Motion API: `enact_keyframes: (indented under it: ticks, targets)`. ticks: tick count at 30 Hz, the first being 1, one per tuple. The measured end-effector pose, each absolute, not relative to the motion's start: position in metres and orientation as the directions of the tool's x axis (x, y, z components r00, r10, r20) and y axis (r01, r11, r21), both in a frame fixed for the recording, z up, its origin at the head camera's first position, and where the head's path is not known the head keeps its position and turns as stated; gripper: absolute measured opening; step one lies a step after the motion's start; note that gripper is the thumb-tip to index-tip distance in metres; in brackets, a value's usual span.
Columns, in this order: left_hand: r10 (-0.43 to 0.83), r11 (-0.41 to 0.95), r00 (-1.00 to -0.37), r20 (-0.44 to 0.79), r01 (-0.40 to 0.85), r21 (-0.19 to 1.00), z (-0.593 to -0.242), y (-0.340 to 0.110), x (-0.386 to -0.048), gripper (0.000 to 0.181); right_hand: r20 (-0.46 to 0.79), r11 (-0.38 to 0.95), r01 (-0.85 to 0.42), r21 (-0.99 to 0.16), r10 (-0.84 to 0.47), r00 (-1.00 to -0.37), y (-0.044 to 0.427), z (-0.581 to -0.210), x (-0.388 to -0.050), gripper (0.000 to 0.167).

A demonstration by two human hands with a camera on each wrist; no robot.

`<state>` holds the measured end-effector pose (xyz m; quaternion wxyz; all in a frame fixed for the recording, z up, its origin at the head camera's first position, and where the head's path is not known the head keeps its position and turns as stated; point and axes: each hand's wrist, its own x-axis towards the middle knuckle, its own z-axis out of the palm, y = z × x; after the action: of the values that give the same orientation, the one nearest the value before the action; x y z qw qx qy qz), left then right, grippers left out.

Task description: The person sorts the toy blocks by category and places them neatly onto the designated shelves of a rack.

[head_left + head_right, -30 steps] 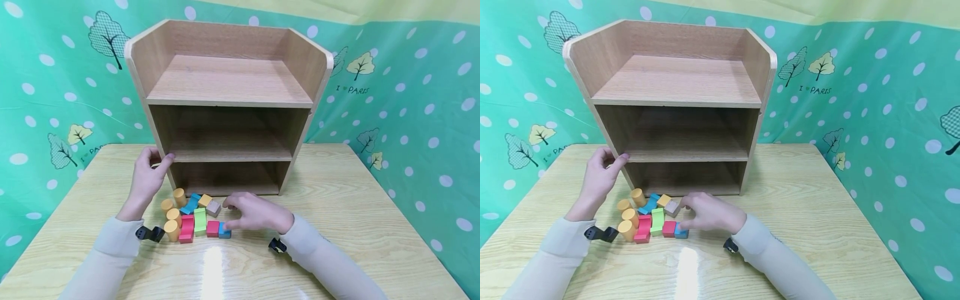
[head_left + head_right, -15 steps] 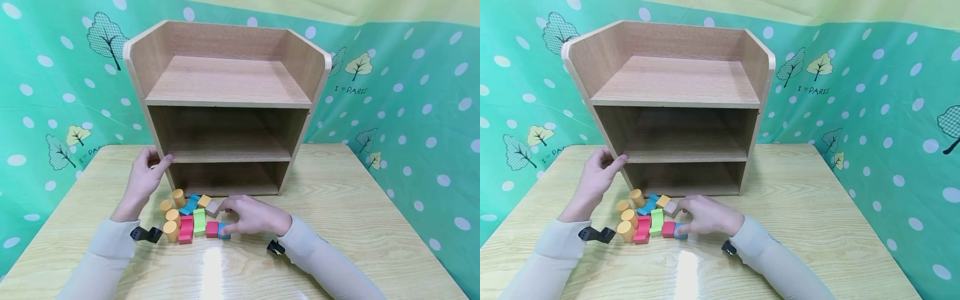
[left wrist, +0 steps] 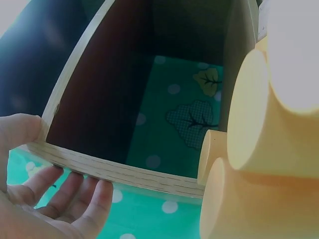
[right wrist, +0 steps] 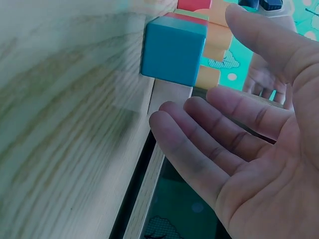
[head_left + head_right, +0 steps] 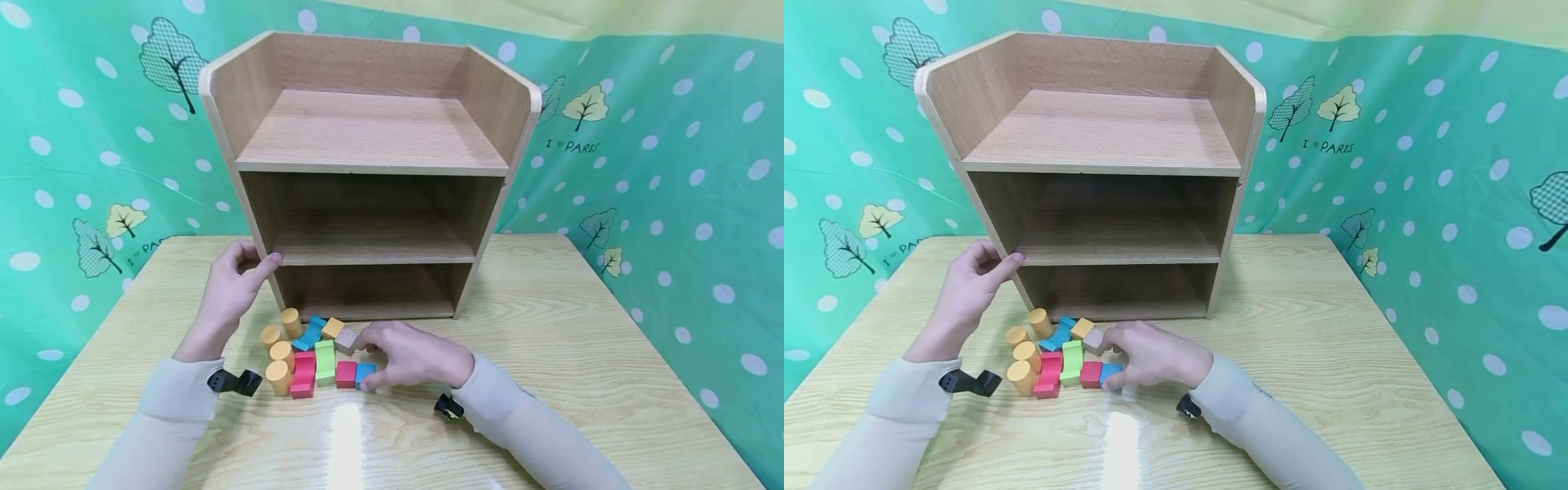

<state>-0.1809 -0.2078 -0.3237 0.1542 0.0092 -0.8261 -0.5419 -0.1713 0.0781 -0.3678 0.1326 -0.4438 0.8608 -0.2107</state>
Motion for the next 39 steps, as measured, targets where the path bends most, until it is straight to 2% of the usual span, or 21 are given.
enact_keyframes:
  ticks: [14,23,32,39]
  targets:
    - [-0.185,0.416,-0.952,0.246,0.151,0.897,-0.3225,-0.2079,-0.1802,0.048,-0.039,0.486,-0.764,-0.423,-0.853,-0.521,0.0725,-0.3752,-0.169,0.042]
    - [-0.185,0.416,-0.952,0.245,0.15,0.897,-0.323,-0.2078,-0.1796,0.048,-0.035,0.471,-0.785,-0.403,-0.865,-0.501,0.0715,-0.376,-0.1681,0.042]
    - [-0.184,0.403,-0.953,0.241,0.151,0.903,-0.3234,-0.2062,-0.1812,0.049,-0.068,0.499,-0.775,-0.388,-0.854,-0.515,0.0725,-0.3756,-0.1693,0.04]
    - [-0.179,0.399,-0.956,0.233,0.146,0.905,-0.324,-0.2072,-0.1813,0.049,-0.045,0.491,-0.765,-0.417,-0.852,-0.522,0.074,-0.3737,-0.1694,0.039]
